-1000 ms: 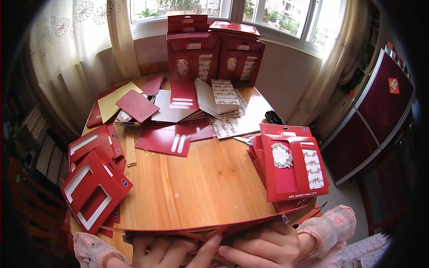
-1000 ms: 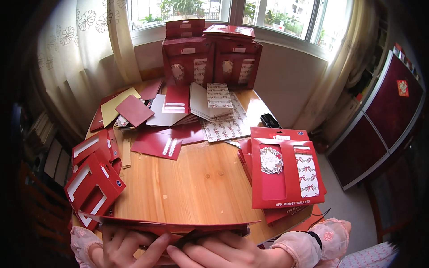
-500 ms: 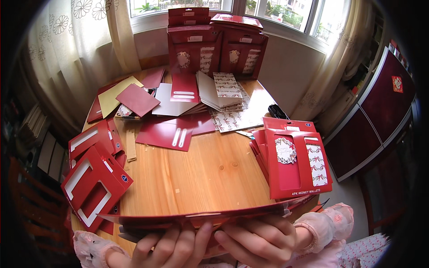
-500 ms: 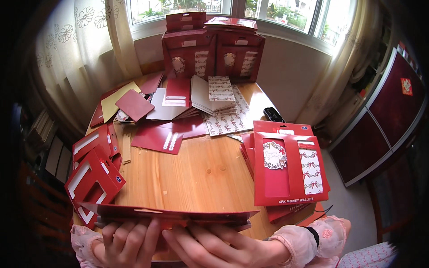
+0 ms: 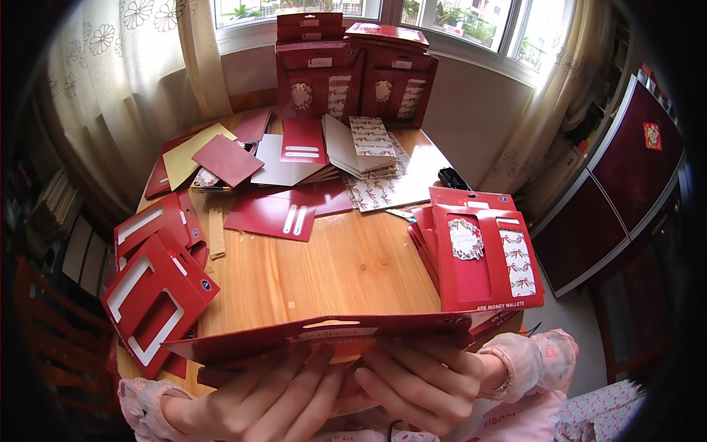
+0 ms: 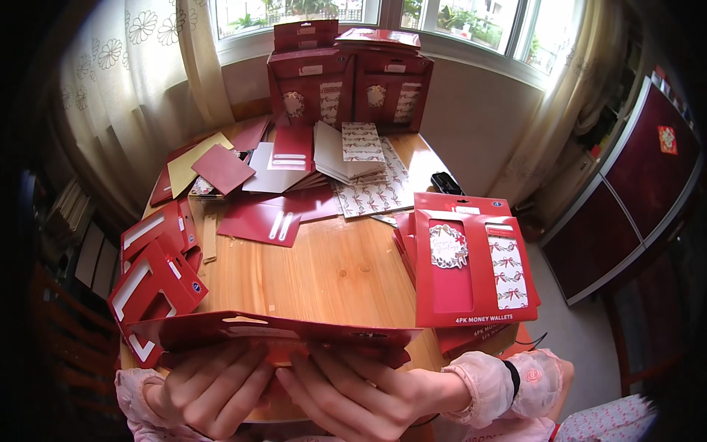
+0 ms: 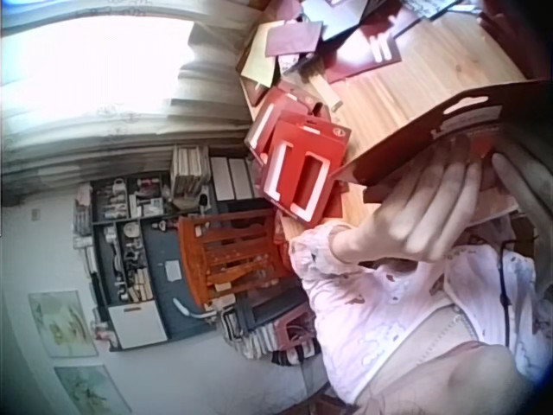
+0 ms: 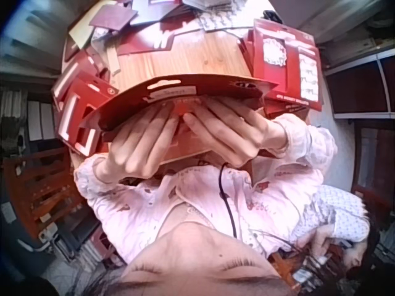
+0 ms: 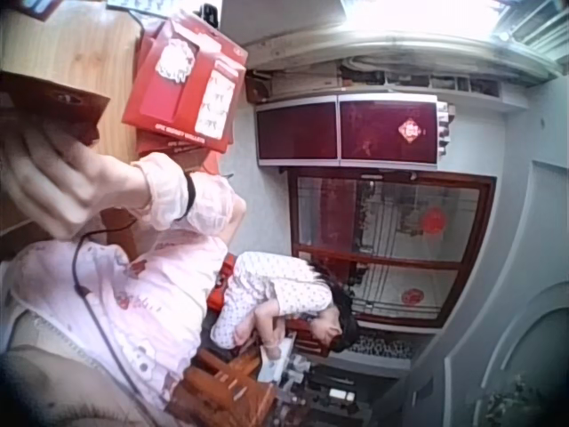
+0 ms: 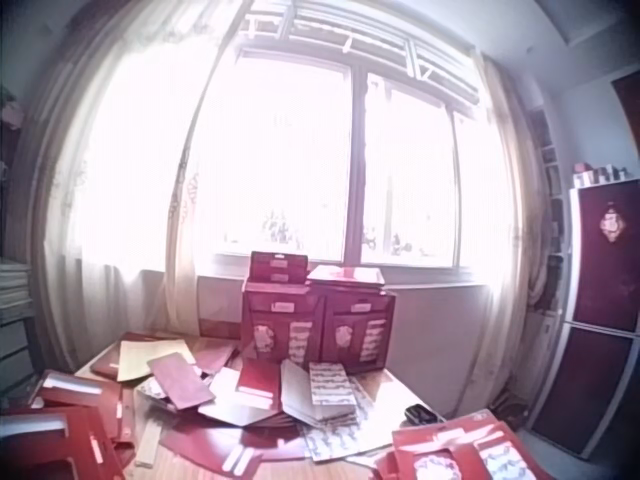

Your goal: Assembling and packaging greeting cards and money wallets into display folders.

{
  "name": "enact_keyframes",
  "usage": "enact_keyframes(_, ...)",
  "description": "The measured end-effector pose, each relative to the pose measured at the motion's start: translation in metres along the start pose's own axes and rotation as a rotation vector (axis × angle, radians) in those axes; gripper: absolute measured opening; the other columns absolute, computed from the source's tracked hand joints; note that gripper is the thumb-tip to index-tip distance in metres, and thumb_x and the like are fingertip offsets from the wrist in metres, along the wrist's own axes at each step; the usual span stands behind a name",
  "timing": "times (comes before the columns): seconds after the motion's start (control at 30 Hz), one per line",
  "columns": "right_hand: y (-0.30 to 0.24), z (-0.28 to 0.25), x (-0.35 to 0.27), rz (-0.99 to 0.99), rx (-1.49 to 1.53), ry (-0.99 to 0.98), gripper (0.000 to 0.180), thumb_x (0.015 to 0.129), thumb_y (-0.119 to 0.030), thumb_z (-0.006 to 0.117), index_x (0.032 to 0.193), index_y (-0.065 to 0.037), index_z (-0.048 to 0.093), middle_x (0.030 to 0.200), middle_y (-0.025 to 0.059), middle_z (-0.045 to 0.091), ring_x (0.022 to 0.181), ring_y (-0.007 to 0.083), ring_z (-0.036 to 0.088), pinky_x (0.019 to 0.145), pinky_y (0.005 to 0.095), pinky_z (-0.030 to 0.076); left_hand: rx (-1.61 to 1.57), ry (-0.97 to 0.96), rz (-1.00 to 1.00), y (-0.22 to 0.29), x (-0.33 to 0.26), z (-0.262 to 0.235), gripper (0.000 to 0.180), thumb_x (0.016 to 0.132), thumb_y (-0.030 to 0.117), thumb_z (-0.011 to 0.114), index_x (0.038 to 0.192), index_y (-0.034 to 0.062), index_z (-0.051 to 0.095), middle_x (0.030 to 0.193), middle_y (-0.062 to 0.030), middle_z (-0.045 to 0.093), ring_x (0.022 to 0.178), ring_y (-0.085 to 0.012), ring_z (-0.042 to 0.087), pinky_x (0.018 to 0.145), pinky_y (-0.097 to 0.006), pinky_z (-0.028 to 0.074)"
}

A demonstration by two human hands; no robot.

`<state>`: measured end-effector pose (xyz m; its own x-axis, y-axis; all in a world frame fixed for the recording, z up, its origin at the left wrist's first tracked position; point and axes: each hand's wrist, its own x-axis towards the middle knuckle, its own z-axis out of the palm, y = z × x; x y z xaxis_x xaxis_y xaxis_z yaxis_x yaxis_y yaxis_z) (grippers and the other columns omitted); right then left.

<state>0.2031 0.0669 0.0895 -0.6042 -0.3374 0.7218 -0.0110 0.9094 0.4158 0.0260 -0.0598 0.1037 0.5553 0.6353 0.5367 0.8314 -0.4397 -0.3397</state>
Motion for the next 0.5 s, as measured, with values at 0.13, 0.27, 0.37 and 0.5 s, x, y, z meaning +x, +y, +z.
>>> enact_keyframes(0.13, -0.007, 0.000, -0.001, 0.084, 0.033, 0.032, 0.024, 0.072, -0.007, 0.058, 0.093, 0.004, 0.062, 0.087, 0.0153, 0.061, 0.083, 0.0260, 0.061, 0.075, 0.0325, 0.050, -0.046, 0.011, 0.000, 0.000, 0.002, -0.003, 0.020, 0.083, 0.009, 0.052, 0.086, -0.0089, 0.061, 0.082, -0.0188, 0.063, 0.074, -0.0266, 0.064, 0.068, -0.030, 0.053)
enact_keyframes(0.27, 0.004, -0.001, 0.006, 0.076, 0.098, -0.072, 0.026, 0.061, -0.014, 0.067, 0.082, 0.000, 0.064, 0.072, 0.0090, 0.064, 0.064, 0.0189, 0.063, 0.062, 0.0273, 0.049, 0.037, 0.015, -0.079, 0.000, -0.001, -0.007, 0.019, 0.069, 0.011, 0.066, 0.081, -0.0036, 0.061, 0.080, -0.0147, 0.064, 0.073, -0.0251, 0.063, 0.066, -0.033, 0.051)
enact_keyframes(0.37, 0.008, -0.001, 0.008, 0.073, 0.078, -0.100, 0.022, 0.064, -0.015, 0.067, 0.080, 0.000, 0.065, 0.073, 0.0096, 0.065, 0.065, 0.0180, 0.063, 0.058, 0.0247, 0.049, 0.025, 0.046, -0.128, 0.002, -0.008, -0.004, 0.017, 0.072, 0.009, 0.063, 0.081, -0.0051, 0.060, 0.078, -0.0161, 0.064, 0.072, -0.0261, 0.063, 0.063, -0.032, 0.052)
enact_keyframes(0.5, 0.002, -0.001, 0.003, 0.082, 0.095, -0.064, 0.021, 0.065, -0.013, 0.065, 0.081, 0.000, 0.065, 0.074, 0.0092, 0.065, 0.065, 0.0176, 0.063, 0.059, 0.0245, 0.049, -0.032, 0.126, -0.141, 0.003, -0.007, -0.007, 0.020, 0.084, 0.008, 0.052, 0.088, -0.0089, 0.061, 0.083, -0.0185, 0.063, 0.077, -0.0290, 0.063, 0.069, -0.031, 0.053)
